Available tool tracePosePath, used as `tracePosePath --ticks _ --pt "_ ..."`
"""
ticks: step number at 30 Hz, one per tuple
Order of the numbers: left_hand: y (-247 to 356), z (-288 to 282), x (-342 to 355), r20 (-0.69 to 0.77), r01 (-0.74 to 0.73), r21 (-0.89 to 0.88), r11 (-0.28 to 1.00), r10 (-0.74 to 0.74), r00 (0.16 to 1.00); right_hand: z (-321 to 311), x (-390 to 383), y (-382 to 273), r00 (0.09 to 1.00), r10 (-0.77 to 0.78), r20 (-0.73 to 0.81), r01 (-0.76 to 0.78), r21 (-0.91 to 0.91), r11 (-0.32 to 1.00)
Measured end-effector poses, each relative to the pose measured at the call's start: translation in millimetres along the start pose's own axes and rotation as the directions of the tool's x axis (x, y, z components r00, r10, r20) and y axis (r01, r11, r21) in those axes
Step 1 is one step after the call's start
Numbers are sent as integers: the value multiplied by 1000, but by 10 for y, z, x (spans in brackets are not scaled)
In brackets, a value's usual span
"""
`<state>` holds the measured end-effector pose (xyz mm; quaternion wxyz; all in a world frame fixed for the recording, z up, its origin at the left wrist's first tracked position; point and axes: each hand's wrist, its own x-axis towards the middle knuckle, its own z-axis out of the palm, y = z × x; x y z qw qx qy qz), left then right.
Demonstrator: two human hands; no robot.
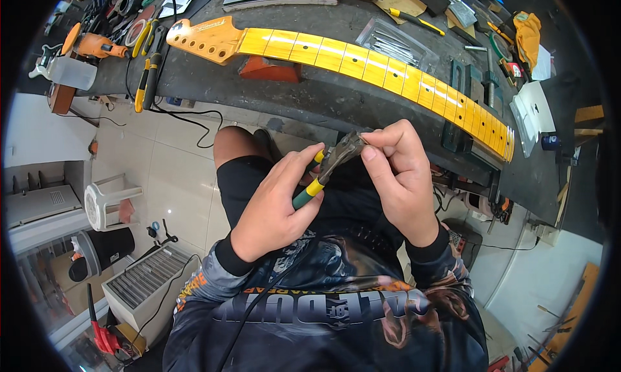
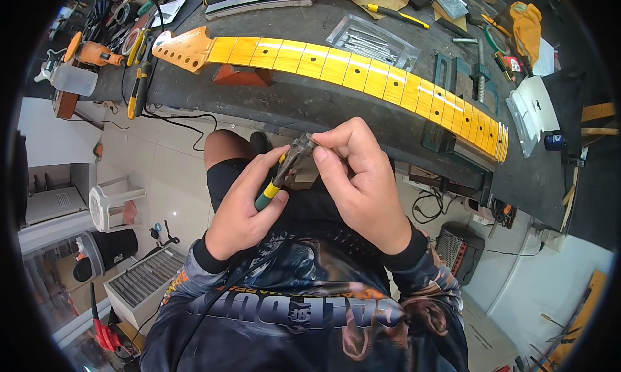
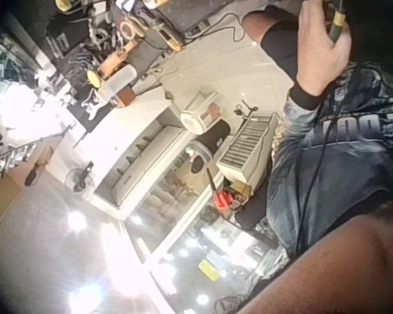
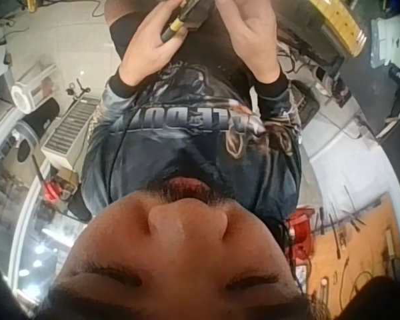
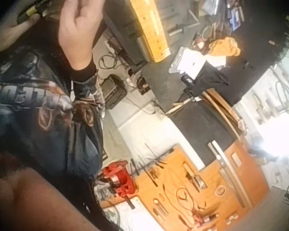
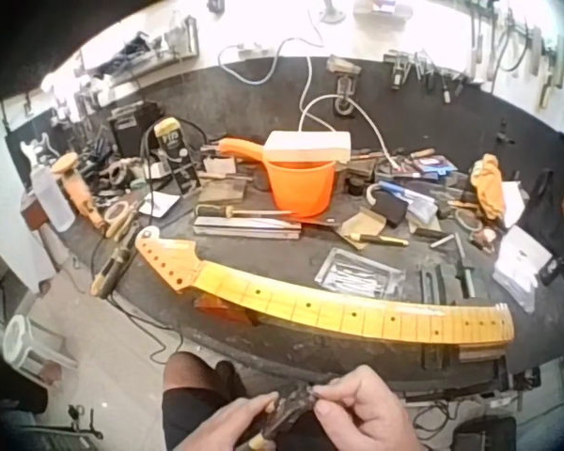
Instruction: The person uses cutters to trim and shape metal fret wire pieces by hand while working at a bench with a guitar neck.
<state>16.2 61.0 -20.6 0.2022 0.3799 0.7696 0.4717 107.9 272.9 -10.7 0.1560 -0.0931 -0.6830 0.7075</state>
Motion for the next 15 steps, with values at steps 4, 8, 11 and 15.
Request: tracePosePath --ticks 4,8,11,15 --pt "13 -5 -16 34 64 -1 998 -64 997 -28 6 81 1000 -4 15 4 14 1000" --pt "-30 23 -47 42 123 -1 992 -123 992 -68 -19 165 999 6 47 -6 -12 1000" --pt "-82 87 -75 -26 90 4 996 -90 996 -64 -22 202 998 3 59 -2 -15 1000" --pt "-191 156 -134 -36 93 8 996 -93 995 -11 -34 220 999 8 46 -9 12 1000"
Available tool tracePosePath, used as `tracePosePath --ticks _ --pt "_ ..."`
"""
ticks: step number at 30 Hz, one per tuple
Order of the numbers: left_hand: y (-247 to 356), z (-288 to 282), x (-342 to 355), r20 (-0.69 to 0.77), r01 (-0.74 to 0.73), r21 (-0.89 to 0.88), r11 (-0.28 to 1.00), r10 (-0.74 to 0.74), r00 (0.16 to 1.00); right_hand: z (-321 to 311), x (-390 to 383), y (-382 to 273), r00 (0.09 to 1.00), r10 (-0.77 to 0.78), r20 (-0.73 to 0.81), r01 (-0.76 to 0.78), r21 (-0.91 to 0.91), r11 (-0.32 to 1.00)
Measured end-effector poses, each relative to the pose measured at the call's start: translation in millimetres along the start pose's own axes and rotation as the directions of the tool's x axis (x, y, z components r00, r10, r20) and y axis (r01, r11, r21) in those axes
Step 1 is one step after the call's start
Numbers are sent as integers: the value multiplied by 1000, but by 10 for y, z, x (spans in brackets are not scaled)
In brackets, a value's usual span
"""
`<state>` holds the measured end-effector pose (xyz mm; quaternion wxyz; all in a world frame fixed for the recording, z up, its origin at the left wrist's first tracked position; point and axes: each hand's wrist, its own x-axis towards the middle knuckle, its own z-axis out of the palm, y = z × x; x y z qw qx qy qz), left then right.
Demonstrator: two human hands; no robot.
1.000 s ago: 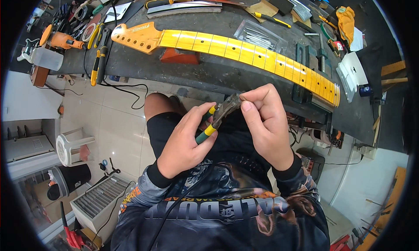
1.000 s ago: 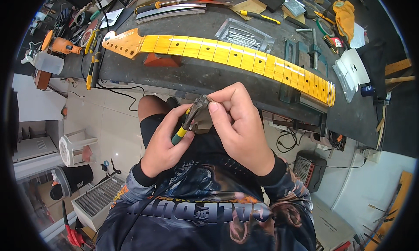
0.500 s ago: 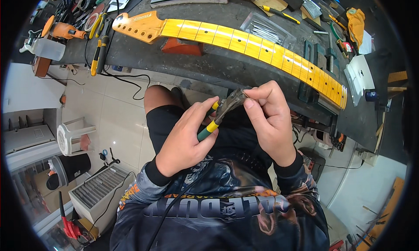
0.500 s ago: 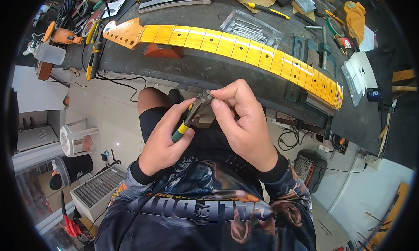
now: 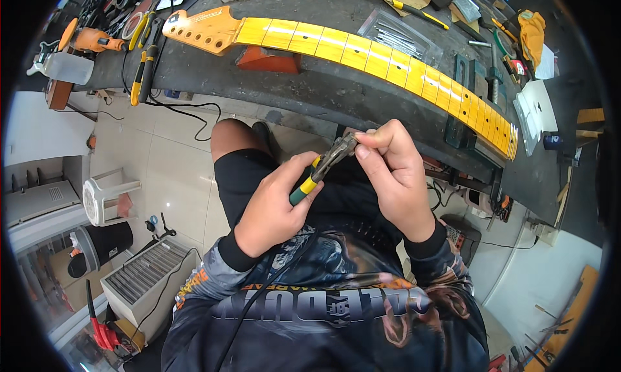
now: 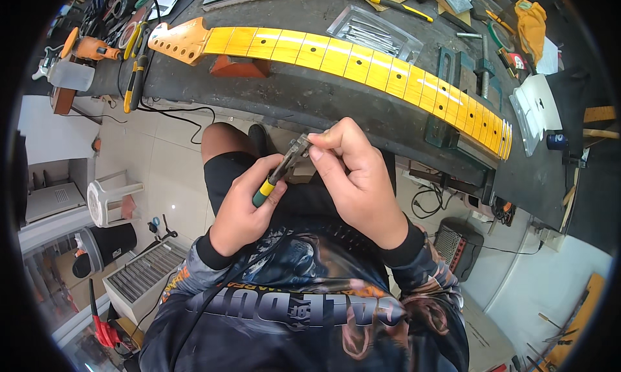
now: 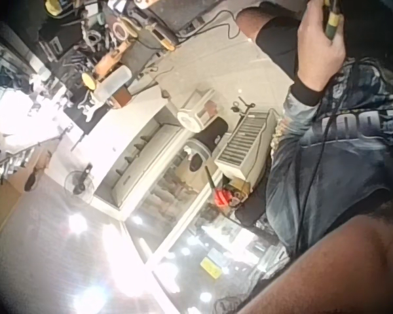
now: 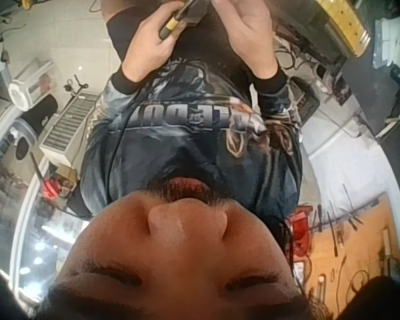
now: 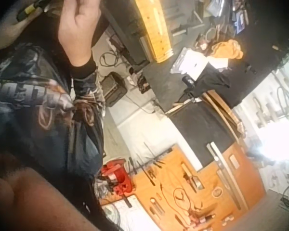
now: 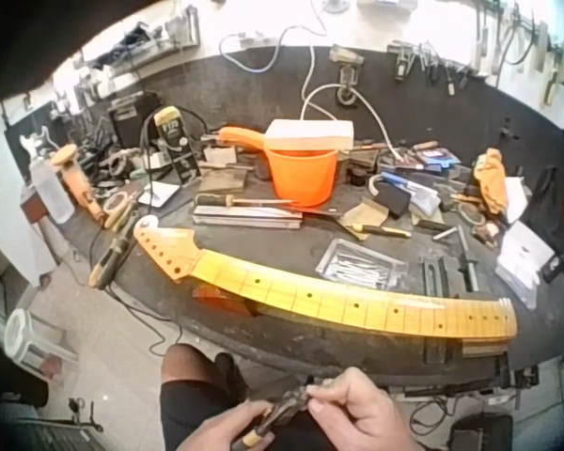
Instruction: The person uses cutters to trim and shape metal fret wire pieces by hand while working at a bench with a guitar neck.
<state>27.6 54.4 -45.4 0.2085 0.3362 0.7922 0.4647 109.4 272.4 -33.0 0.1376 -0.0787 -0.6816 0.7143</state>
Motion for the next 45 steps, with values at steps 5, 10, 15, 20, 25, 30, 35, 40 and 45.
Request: tracePosePath --ticks 5,10,15,20,25,30,35,40,45 --pt "38 -106 -11 26 241 -112 964 -240 970 55 -39 -32 999 5 -47 -4 25 1000" --pt "-13 -118 80 -64 -11 -68 998 6 998 55 -21 -59 998 60 3 -59 191 980" --pt "53 -75 88 -7 -20 10 1000 20 1000 86 -5 -123 999 48 -9 -45 217 975" --pt "54 -82 97 -18 -71 28 997 71 997 74 -16 -134 999 50 12 -51 194 980" --pt "154 -147 105 53 42 22 999 -43 998 72 -15 -115 999 42 8 -43 181 983" --pt "144 -143 95 43 15 33 999 -17 999 61 -20 -113 999 49 -8 -48 109 993" --pt "165 -143 94 46 12 31 999 -13 999 66 -15 -89 1000 23 -21 -20 95 995" --pt "169 -138 92 47 0 11 1000 -1 999 58 -18 -90 999 22 -24 -20 88 996" --pt "140 -126 86 47 -10 18 1000 9 999 53 -21 -57 1000 17 -19 -16 92 996"
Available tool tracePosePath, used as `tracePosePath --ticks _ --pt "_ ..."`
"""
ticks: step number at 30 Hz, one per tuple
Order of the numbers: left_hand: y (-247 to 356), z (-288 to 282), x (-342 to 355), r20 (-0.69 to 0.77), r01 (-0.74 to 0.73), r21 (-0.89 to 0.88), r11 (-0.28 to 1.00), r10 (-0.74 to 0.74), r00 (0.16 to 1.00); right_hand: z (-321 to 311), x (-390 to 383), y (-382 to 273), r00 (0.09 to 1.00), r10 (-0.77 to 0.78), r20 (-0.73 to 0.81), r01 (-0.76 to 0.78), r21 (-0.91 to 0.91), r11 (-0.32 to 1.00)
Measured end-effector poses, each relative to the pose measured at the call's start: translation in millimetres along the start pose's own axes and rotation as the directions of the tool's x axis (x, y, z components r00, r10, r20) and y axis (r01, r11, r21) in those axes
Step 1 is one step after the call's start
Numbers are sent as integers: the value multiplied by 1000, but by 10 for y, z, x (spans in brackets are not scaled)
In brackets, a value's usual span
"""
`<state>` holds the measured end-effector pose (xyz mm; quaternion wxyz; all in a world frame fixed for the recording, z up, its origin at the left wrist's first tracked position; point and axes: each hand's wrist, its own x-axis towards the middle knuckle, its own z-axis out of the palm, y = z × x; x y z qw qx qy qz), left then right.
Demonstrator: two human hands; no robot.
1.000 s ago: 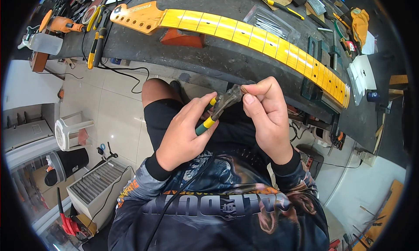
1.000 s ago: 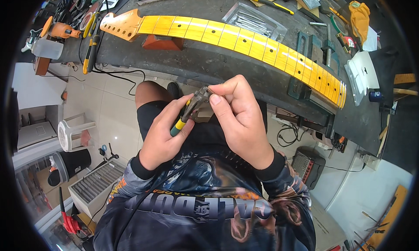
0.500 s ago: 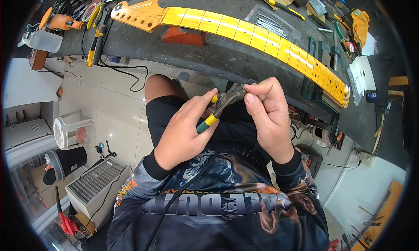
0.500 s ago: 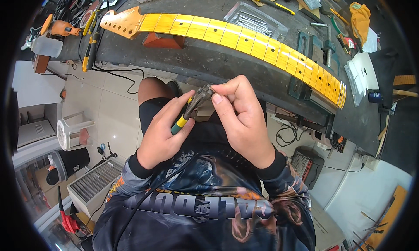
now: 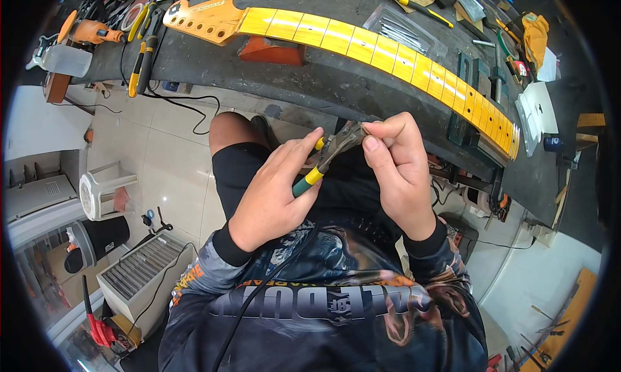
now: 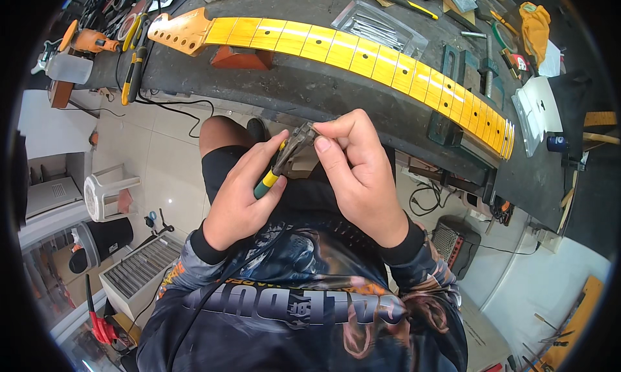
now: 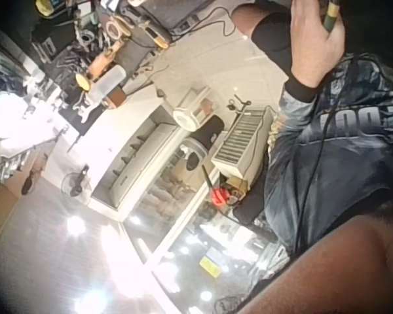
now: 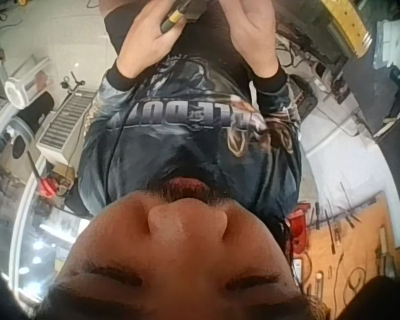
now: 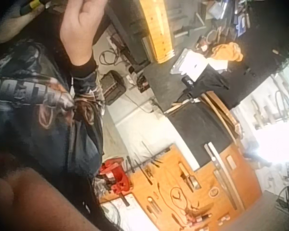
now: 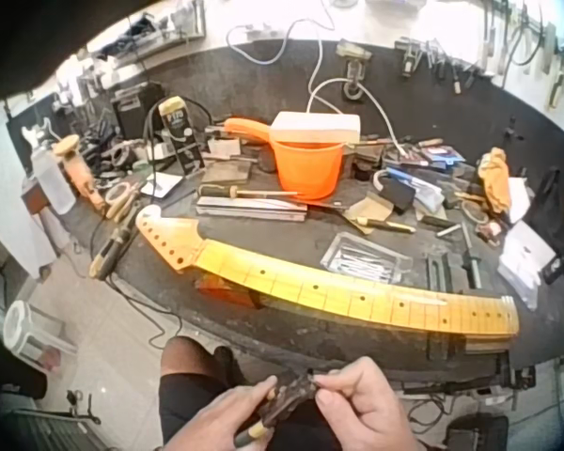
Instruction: The person uses cutters to trim and shape metal fret wire pieces by hand while working at a bench with a guitar neck.
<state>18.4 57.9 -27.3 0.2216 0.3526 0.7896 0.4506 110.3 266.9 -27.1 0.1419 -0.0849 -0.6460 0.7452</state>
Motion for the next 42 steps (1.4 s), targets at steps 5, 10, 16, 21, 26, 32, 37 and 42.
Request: tracePosePath --ticks 5,10,16,21,26,32,37,42 --pt "-21 17 -6 -10 -26 6 1000 26 1000 -7 -3 30 1000 3 -13 -3 -16 1000" --pt "-1 11 -1 3 -3 -15 1000 3 1000 -12 -5 54 999 -25 -26 22 -97 995" --pt "-28 20 -3 -11 -14 19 1000 14 1000 -34 3 106 996 -87 -20 83 -169 982" --pt "-75 56 -1 -31 -15 23 1000 15 999 -43 -10 137 996 -90 -9 87 -198 976" --pt "-107 104 -6 -55 -26 49 998 29 998 -34 -22 175 991 -133 5 131 -218 967" --pt "-246 150 -25 -224 -4 -70 998 -12 975 57 -71 146 996 -32 -83 21 -133 991" --pt "-327 40 -14 -244 30 -115 993 -57 968 96 -18 129 1000 -8 -30 13 136 991" --pt "-396 68 -71 -132 100 -500 860 -190 973 -94 78 95 981 -174 88 192 -282 940"
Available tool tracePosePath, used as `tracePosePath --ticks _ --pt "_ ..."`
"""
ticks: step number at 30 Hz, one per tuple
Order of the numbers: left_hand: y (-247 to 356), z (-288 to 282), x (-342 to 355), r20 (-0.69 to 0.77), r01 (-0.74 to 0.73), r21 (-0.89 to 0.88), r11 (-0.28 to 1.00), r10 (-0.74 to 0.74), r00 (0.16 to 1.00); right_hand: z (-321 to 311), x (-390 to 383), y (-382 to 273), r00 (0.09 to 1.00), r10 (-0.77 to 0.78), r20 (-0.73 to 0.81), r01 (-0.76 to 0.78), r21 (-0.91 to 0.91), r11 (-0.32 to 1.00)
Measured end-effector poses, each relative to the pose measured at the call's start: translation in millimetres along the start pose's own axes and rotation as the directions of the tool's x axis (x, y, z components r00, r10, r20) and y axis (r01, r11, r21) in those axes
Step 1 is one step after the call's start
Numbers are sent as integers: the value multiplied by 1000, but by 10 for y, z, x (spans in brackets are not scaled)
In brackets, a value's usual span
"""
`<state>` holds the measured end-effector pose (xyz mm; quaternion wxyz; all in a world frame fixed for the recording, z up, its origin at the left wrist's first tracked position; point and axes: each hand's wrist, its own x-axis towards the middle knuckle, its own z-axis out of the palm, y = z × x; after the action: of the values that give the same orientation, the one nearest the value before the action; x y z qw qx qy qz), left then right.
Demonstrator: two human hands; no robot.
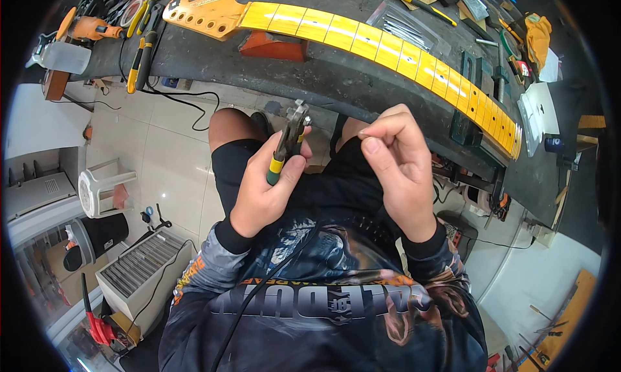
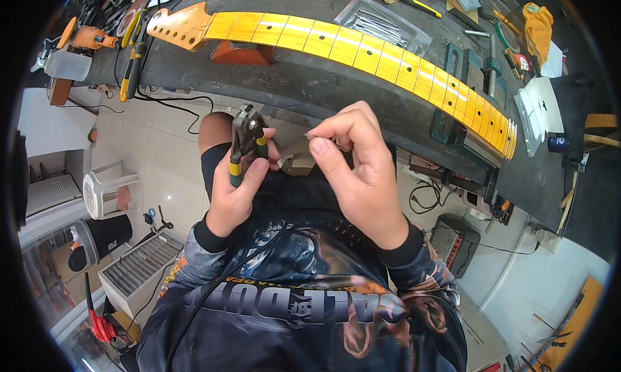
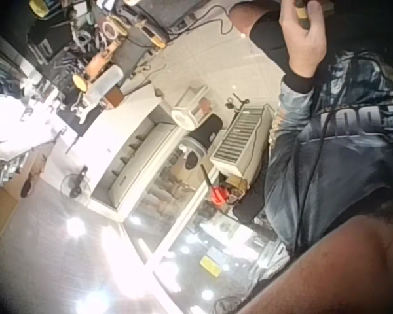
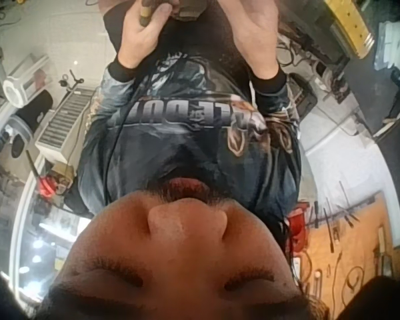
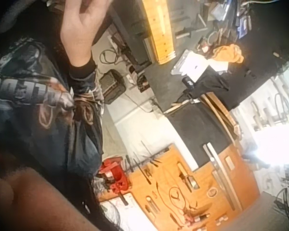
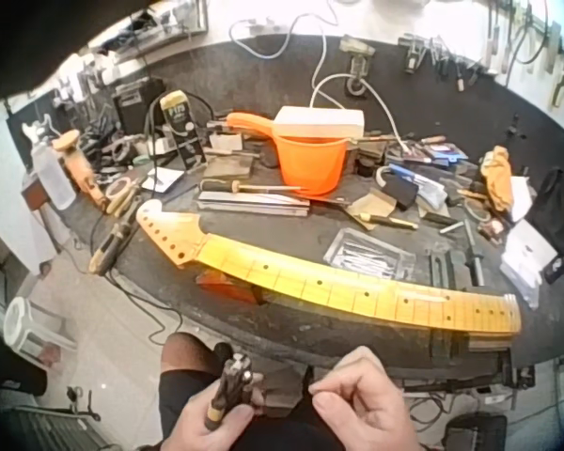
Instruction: The person uses cutters to trim and shape metal fret wire pieces by hand while working at a bench with a guitar neck.
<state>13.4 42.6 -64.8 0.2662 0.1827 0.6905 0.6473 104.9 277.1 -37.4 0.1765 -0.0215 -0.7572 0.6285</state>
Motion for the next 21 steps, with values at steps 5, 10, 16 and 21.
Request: tracePosePath --ticks 5,10,16,21 --pt "-264 -59 37 157 -213 52 976 203 967 -108 -76 -203 975 211 -65 -177 343 923" --pt "-370 -50 293 544 -407 448 796 119 831 -419 -175 -354 988 144 -52 -127 241 962" --pt "-638 604 487 768 -684 528 503 60 637 -322 -90 -424 953 291 83 -292 -3 956" --pt "-609 831 561 837 -700 425 574 46 545 -230 -124 -315 906 401 135 -417 124 900"
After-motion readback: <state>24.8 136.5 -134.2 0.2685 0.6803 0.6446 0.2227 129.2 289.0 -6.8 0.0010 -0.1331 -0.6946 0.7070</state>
